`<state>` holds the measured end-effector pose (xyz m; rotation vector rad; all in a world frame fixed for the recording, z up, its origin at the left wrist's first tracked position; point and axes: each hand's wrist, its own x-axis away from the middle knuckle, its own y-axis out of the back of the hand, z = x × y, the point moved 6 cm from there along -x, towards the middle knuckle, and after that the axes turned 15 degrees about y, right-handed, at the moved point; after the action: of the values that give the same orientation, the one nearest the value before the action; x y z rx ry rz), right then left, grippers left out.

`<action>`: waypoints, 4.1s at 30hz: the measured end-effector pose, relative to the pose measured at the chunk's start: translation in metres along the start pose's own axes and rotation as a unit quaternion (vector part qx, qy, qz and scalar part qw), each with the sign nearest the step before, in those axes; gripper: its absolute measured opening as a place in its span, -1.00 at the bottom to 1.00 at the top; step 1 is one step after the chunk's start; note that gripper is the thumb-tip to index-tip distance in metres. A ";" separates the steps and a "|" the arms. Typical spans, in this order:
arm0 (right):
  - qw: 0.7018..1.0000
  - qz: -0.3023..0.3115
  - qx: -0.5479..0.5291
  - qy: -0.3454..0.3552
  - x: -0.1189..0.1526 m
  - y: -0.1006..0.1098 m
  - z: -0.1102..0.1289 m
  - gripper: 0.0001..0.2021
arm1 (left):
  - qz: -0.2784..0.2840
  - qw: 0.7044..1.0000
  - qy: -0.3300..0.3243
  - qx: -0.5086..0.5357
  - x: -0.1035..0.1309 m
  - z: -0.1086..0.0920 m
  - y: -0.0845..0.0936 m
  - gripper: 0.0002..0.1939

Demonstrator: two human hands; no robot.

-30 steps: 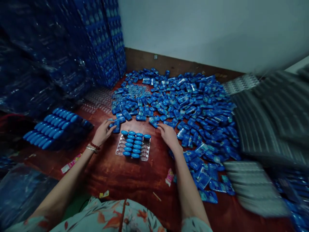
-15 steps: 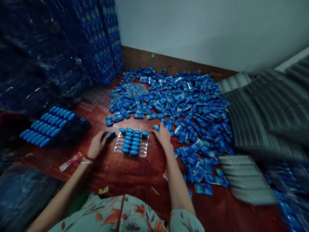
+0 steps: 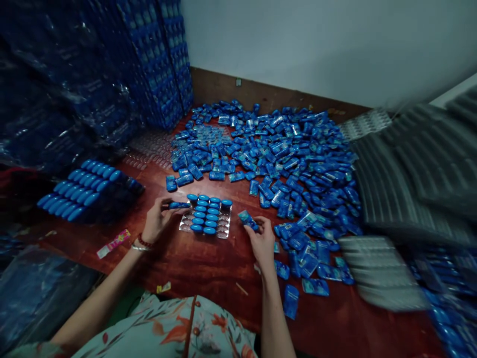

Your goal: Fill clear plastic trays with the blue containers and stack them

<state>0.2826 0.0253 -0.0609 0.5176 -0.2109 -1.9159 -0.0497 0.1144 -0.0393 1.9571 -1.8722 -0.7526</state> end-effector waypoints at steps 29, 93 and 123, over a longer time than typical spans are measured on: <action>0.950 0.188 0.163 0.188 -0.025 -0.074 0.063 -0.65 | 0.067 0.955 -0.171 -0.232 -0.008 -0.036 -0.039 -0.65; 0.688 0.503 0.321 0.414 -0.114 -0.277 0.134 -0.64 | -0.009 1.000 0.021 -0.009 0.025 -0.010 0.009 -0.81; 0.825 0.347 0.349 0.278 -0.021 -0.065 0.077 -0.71 | 0.214 0.918 -0.238 -0.235 0.001 -0.034 -0.031 -0.66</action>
<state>0.2002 0.0630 -0.0125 1.2648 -0.6281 -0.8670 -0.0047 0.1116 -0.0304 1.0793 -2.0184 -1.4570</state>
